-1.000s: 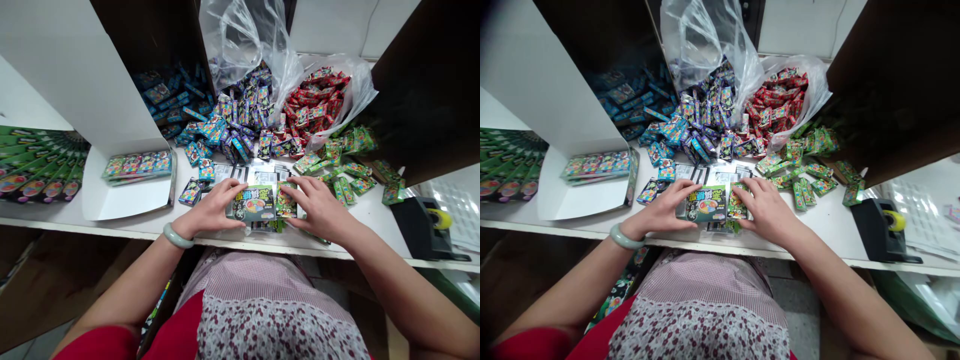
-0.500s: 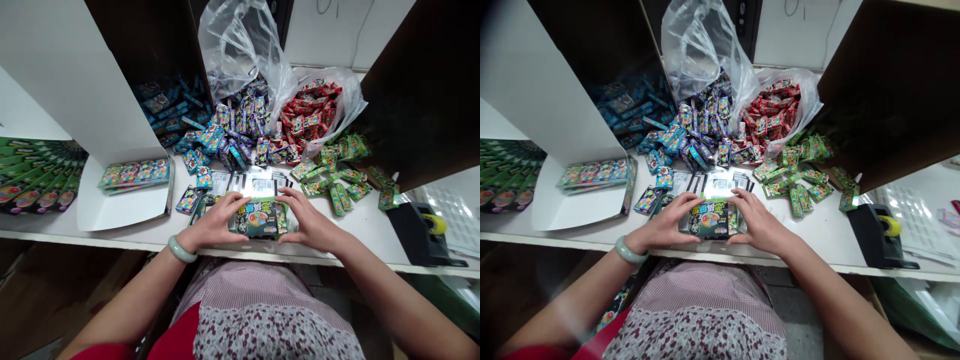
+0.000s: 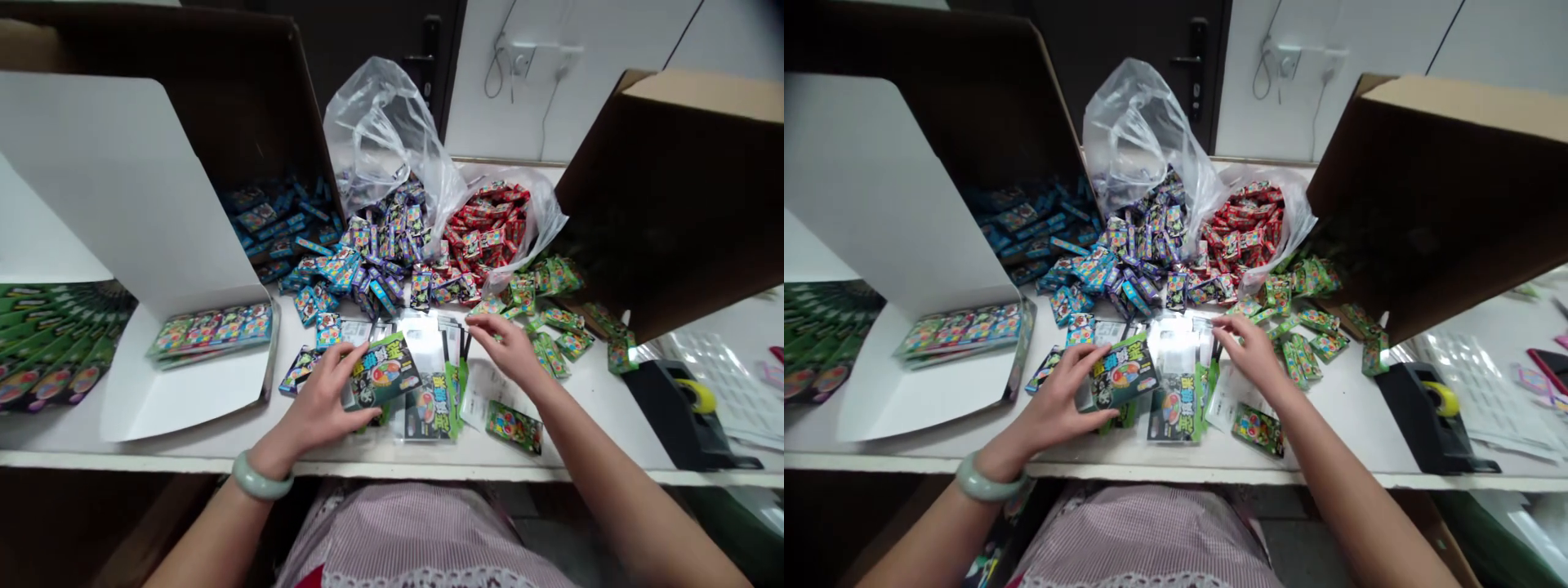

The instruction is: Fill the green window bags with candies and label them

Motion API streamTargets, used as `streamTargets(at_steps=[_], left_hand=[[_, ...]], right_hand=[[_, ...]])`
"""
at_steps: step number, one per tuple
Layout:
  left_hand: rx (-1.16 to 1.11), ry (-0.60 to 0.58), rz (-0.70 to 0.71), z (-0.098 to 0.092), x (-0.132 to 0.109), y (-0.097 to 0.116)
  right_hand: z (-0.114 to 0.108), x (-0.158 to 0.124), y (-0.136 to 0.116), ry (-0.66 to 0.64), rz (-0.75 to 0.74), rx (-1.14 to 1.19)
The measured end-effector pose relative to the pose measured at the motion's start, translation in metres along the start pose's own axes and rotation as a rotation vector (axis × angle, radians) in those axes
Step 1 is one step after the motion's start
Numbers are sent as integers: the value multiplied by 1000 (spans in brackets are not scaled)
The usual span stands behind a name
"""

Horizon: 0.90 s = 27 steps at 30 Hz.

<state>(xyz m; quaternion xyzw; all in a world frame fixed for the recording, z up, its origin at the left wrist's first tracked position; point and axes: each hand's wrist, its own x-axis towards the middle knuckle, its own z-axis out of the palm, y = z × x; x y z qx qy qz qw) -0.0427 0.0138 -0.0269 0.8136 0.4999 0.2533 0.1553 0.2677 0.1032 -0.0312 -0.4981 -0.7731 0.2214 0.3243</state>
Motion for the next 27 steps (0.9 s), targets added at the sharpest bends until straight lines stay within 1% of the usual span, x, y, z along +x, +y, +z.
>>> streamTargets(at_steps=[2, 5, 7, 9, 13, 17, 21, 22, 25, 27], left_hand=[[4, 30, -14, -3, -1, -1], [-4, 51, -12, -4, -3, -1], [3, 55, -23, -5, -5, -2], [15, 61, -45, -9, -8, -6], [13, 80, -64, -16, -11, -16], [6, 79, -64, -14, -10, -22], [20, 93, -68, -13, -9, -24], [23, 97, -65, -13, -9, -24], [35, 94, -66, -14, -9, -25], [46, 88, -74, -14, -9, -26]], right_hand=[[2, 36, 12, -5, 15, -144], [13, 83, 19, -5, 41, -269], [20, 104, 23, -17, 82, -330], [24, 117, 28, -64, 130, -365], [20, 124, 44, -168, 205, -350], [14, 123, 49, -226, 214, -299], [13, 117, 39, -218, 241, -264], [13, 114, 35, -231, 250, -254], [12, 104, 24, -326, 254, -226], [9, 103, 20, -345, 263, -245]])
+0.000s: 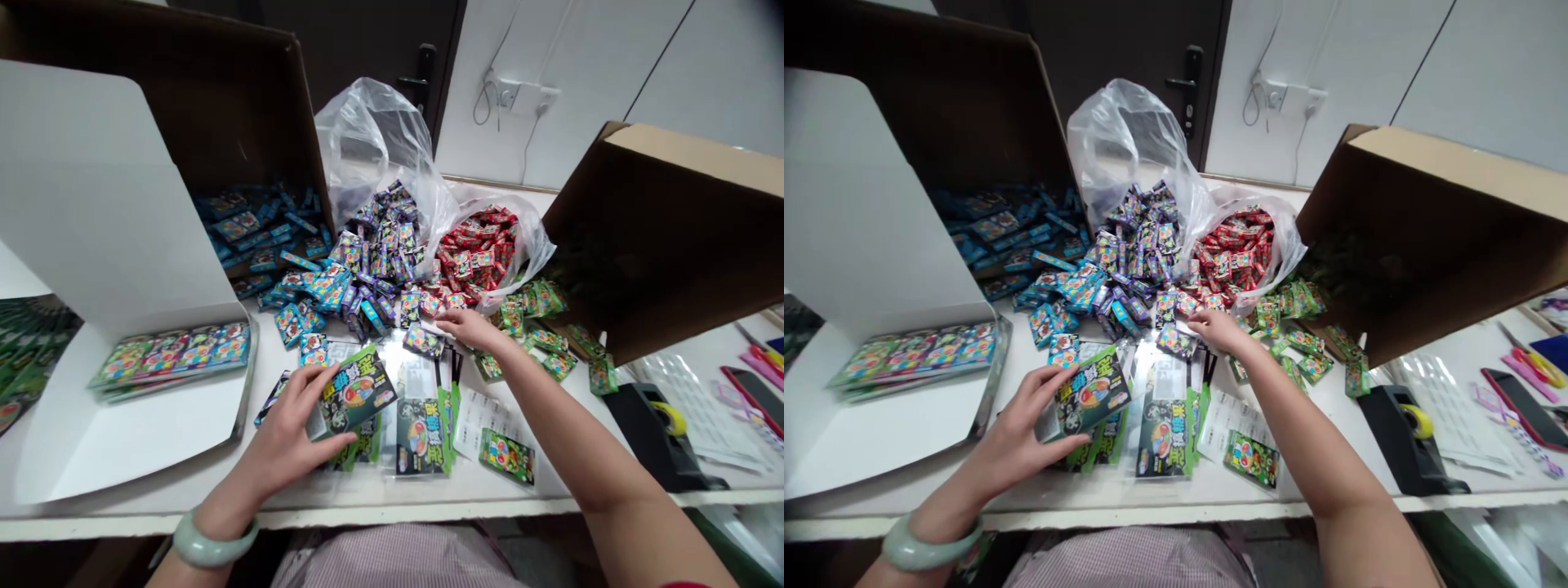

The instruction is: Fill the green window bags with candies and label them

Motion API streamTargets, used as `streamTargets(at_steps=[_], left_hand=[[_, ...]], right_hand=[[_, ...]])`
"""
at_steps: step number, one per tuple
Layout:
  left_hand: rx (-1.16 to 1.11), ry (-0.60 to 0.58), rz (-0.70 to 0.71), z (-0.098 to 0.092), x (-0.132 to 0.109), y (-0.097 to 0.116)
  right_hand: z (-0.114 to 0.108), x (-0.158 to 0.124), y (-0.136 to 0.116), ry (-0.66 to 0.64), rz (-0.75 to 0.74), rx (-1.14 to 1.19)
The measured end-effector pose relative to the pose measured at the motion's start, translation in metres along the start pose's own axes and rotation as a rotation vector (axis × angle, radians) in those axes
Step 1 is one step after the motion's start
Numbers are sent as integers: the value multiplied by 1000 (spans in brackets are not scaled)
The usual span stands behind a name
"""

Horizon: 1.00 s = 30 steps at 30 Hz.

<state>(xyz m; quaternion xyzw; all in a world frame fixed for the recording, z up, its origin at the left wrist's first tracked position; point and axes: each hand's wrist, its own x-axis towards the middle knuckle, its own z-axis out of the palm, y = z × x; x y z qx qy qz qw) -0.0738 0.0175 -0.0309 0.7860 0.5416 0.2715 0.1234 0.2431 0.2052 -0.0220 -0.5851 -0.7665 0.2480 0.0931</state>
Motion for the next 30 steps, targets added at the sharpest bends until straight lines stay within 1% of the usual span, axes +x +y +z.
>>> streamTargets(at_steps=[2, 4, 6, 8, 10, 12, 15, 17, 20, 24, 26, 28, 30], left_hand=[[9, 4, -1, 1, 1, -1], [10, 9, 10, 2, 3, 1], [2, 5, 27, 4, 5, 4], [-7, -4, 41, 6, 6, 8], [-11, -7, 46, 7, 6, 10], [-13, -3, 50, 8, 5, 11], [-14, 5, 54, 7, 2, 9], [-13, 8, 48, 5, 0, 6], [-5, 12, 31, 3, -3, 1], [3, 20, 22, 3, -6, -2], [16, 22, 46, 4, -7, -2], [41, 19, 90, 5, -8, -1], [59, 12, 134, 6, -8, 1]], right_hand=[[-6, 3, 0, 50, 68, -50], [-12, 12, 2, 110, 177, -113], [-14, 22, 2, 134, 285, -158], [-11, 29, 1, 137, 357, -169], [-6, 32, 1, 150, 386, -149], [-1, 31, 5, 174, 382, -93], [-1, 24, 14, 203, 340, 72], [-4, 15, 18, 190, 299, 235], [-6, -7, 17, 119, 220, 515], [1, -50, 3, 30, 118, 811], [8, -72, -7, -18, 72, 965], [16, -90, -19, -11, 24, 1095], [22, -104, -33, 80, -32, 1135]])
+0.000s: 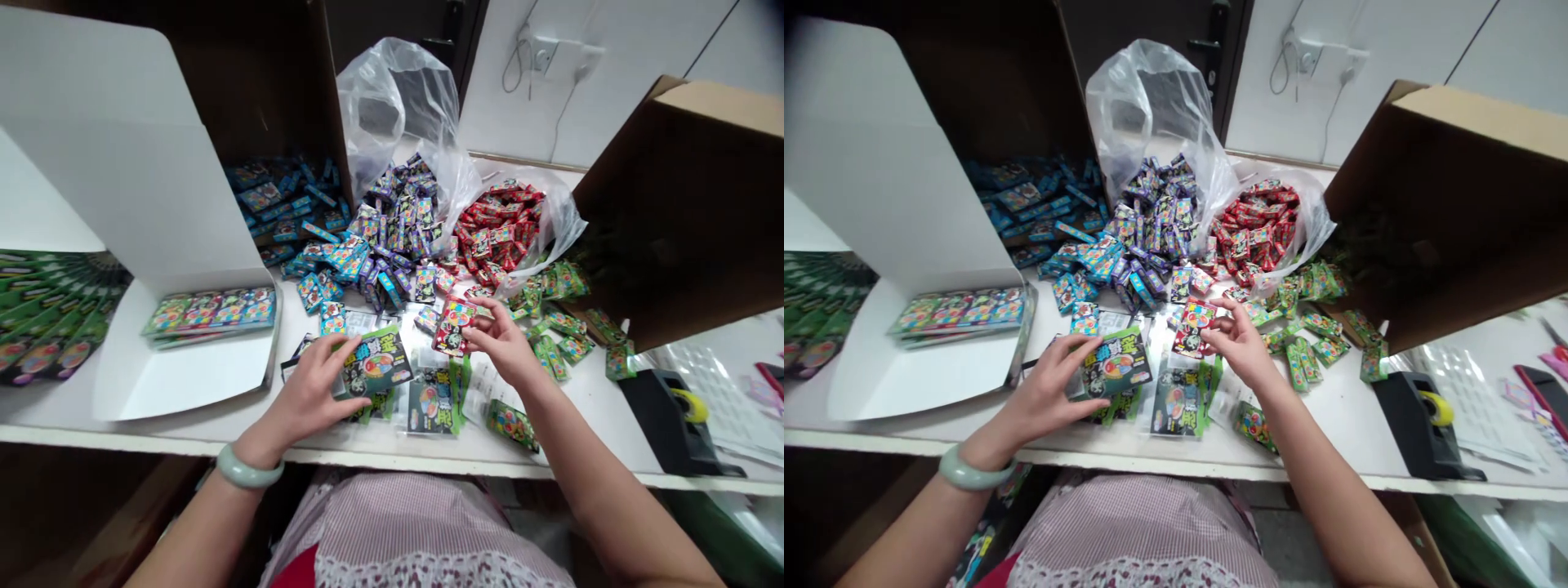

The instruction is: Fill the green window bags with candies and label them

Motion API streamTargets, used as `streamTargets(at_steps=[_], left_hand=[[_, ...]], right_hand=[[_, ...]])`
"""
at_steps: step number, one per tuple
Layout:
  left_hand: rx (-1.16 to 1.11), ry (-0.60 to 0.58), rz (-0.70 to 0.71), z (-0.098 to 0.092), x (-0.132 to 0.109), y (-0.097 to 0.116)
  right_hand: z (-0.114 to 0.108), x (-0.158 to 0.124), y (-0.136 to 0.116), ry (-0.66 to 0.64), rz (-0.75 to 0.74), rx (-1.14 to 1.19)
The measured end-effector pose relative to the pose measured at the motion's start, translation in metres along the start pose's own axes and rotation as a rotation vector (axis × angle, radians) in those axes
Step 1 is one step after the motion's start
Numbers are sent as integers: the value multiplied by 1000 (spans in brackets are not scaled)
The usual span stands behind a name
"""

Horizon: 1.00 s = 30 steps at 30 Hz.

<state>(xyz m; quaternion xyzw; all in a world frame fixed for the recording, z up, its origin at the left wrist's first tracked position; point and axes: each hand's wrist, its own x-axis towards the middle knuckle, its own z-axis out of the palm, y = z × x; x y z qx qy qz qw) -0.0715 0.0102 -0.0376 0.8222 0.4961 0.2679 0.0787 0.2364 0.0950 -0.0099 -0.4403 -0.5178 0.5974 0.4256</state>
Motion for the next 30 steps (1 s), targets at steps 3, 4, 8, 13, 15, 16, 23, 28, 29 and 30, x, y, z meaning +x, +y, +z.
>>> streamTargets(at_steps=[3, 4, 8, 13, 15, 16, 23, 28, 29, 30], left_hand=[[-13, 4, 41, 0, 1, 5], [-18, 10, 56, 0, 1, 6], [-11, 38, 107, -1, 1, 12], [-21, 64, 106, 3, -1, 17], [-28, 50, 100, 5, -2, 20], [-30, 40, 96, 6, -2, 21], [-33, 17, 63, 3, -4, 21], [-38, -26, 23, 1, -10, 17], [-48, -42, 24, 1, -11, 16], [-55, -53, 23, 0, -12, 16]], right_hand=[[19, -16, -2, 51, -162, -86], [23, -20, -2, 45, -195, -134], [26, -29, -3, -36, -179, -293], [17, -36, -7, -252, -52, -425], [17, -36, -8, -284, -36, -435], [18, -35, -8, -294, -28, -438], [43, -37, 13, -93, -184, -512], [55, -51, 23, -278, -270, -605], [52, -48, 22, -345, -259, -593], [47, -42, 19, -374, -250, -585]])
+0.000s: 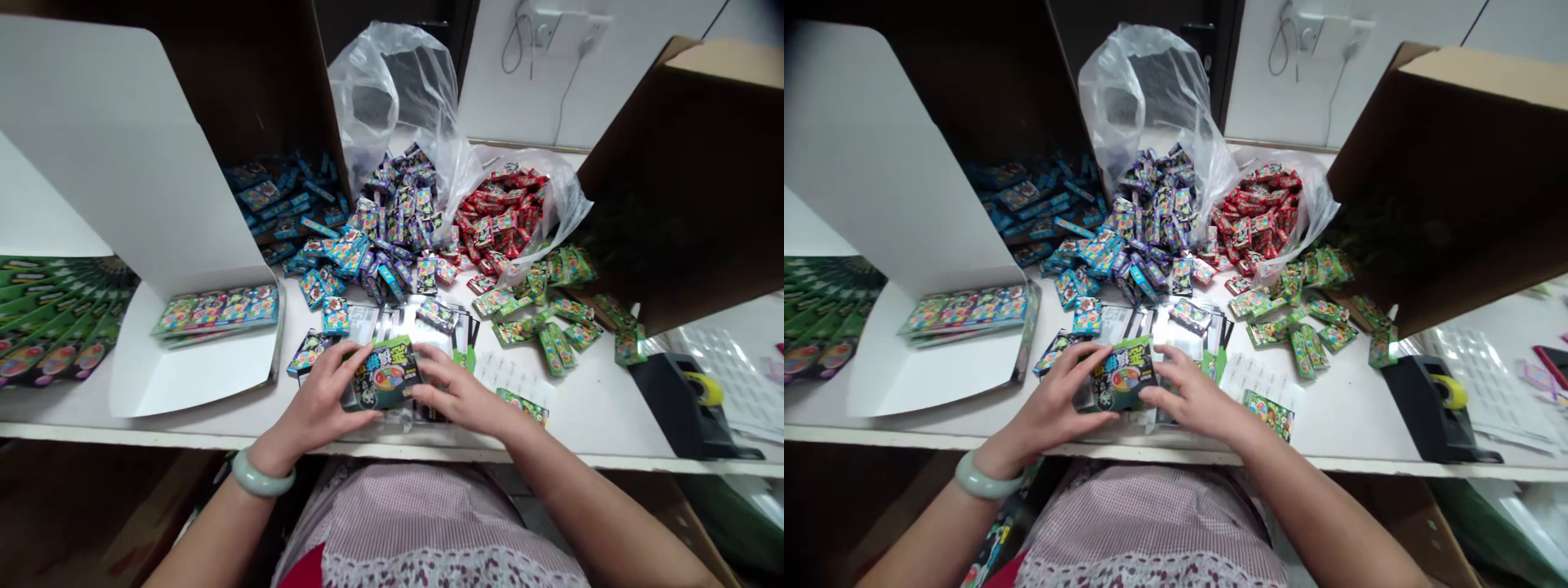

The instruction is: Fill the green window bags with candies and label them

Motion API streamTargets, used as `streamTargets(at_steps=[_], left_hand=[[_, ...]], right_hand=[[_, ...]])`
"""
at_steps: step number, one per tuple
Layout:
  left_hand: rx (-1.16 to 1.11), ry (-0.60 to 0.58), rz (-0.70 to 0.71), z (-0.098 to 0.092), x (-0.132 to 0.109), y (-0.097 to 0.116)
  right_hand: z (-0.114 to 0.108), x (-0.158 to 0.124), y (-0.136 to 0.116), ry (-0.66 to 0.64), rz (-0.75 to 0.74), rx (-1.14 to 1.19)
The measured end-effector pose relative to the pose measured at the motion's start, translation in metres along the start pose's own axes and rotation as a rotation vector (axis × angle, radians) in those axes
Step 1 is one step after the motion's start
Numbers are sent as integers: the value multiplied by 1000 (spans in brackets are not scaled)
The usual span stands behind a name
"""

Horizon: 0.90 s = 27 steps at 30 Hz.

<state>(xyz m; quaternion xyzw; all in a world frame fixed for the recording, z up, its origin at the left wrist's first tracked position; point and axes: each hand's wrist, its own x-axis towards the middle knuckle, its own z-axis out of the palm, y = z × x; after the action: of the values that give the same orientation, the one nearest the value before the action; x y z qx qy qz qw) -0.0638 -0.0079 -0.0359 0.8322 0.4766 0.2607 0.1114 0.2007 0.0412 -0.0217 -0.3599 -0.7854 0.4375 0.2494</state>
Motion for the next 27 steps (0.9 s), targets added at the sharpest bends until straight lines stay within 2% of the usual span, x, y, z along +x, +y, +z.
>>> streamTargets(at_steps=[2, 4, 6, 9, 13, 18, 23, 25, 27], left_hand=[[0, -2, -20, -2, -2, -2], [21, 17, -53, -4, -3, -4], [41, 33, -75, -6, -3, -5], [46, 34, -64, -5, -2, -3], [42, 34, -54, -2, -2, -3], [22, 68, -77, -4, -3, -11], [22, 69, -67, -2, -2, -11], [19, 62, -49, 0, 0, -8], [11, 72, -31, 2, 2, -6]], right_hand=[[-22, 14, 11, 76, 56, -49], [-46, 34, 27, 236, 188, -220], [-63, 54, 44, 254, 280, -348], [-65, 74, 62, 212, 324, -377], [-51, 78, 70, 238, 375, -325], [-55, 61, 62, 262, 433, -116], [-54, 33, 30, 321, 310, 408], [-47, 25, 16, 364, 230, 437], [-39, 18, 5, 358, 178, 350]])
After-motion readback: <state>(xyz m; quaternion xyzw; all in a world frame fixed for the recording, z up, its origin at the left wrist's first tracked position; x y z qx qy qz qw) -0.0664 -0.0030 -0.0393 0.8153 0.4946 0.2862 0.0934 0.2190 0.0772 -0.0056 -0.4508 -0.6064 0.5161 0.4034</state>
